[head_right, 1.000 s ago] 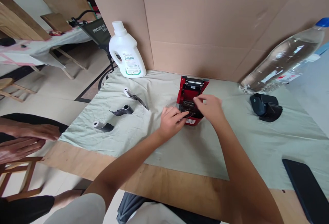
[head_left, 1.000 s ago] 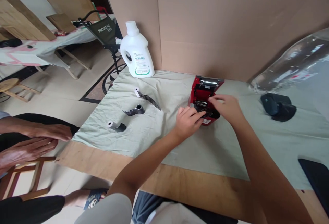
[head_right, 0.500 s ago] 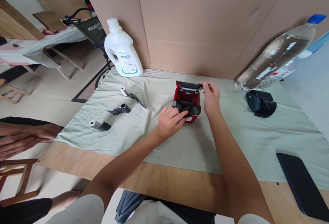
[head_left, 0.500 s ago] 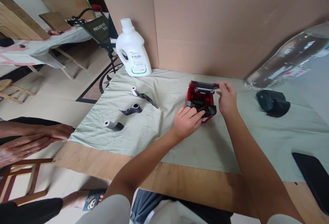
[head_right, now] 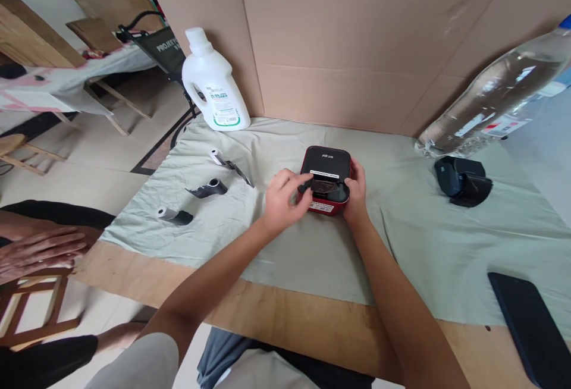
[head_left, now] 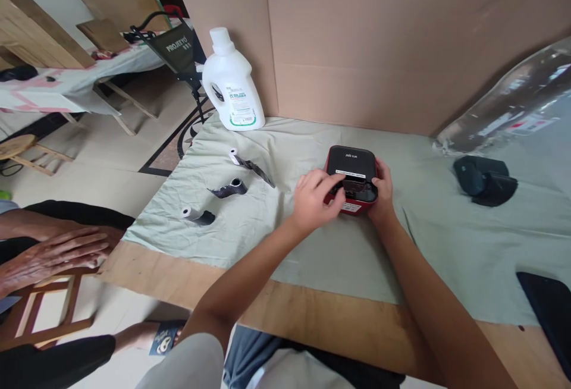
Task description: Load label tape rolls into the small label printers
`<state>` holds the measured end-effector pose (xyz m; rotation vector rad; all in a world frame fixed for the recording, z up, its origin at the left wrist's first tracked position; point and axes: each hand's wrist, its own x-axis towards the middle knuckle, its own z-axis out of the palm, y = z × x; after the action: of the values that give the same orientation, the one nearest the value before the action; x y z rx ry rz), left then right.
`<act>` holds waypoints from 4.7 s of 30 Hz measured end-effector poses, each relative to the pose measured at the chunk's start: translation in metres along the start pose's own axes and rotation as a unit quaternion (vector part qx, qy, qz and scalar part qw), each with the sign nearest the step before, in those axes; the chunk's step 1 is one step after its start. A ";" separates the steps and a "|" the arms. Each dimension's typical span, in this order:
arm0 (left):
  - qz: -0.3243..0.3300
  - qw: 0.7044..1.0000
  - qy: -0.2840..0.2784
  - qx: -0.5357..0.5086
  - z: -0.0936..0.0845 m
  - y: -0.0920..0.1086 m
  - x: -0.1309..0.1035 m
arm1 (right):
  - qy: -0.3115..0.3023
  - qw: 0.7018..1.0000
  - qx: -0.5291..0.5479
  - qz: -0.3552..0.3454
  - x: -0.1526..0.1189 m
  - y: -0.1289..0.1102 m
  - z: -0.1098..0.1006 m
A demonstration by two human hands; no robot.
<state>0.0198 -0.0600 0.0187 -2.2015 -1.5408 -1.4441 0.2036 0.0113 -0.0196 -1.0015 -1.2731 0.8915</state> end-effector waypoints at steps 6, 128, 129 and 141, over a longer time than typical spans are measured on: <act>-0.068 0.996 -0.057 0.031 -0.004 -0.029 -0.001 | -0.005 1.000 0.023 0.006 0.004 0.010 -0.004; -0.483 0.823 -0.246 0.168 -0.212 -0.223 0.027 | 0.135 0.981 -0.123 0.066 -0.019 -0.001 -0.017; -0.480 0.828 -0.241 0.163 -0.211 -0.224 0.026 | 0.136 0.981 -0.124 0.065 -0.019 -0.001 -0.016; -0.529 0.801 -0.183 0.212 -0.219 -0.228 0.014 | 0.116 0.982 -0.146 0.044 -0.016 0.015 -0.030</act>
<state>-0.2940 -0.0582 0.0552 -1.3514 -3.1210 -0.5723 0.2319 -0.0015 -0.0398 -1.3608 -1.1874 0.6416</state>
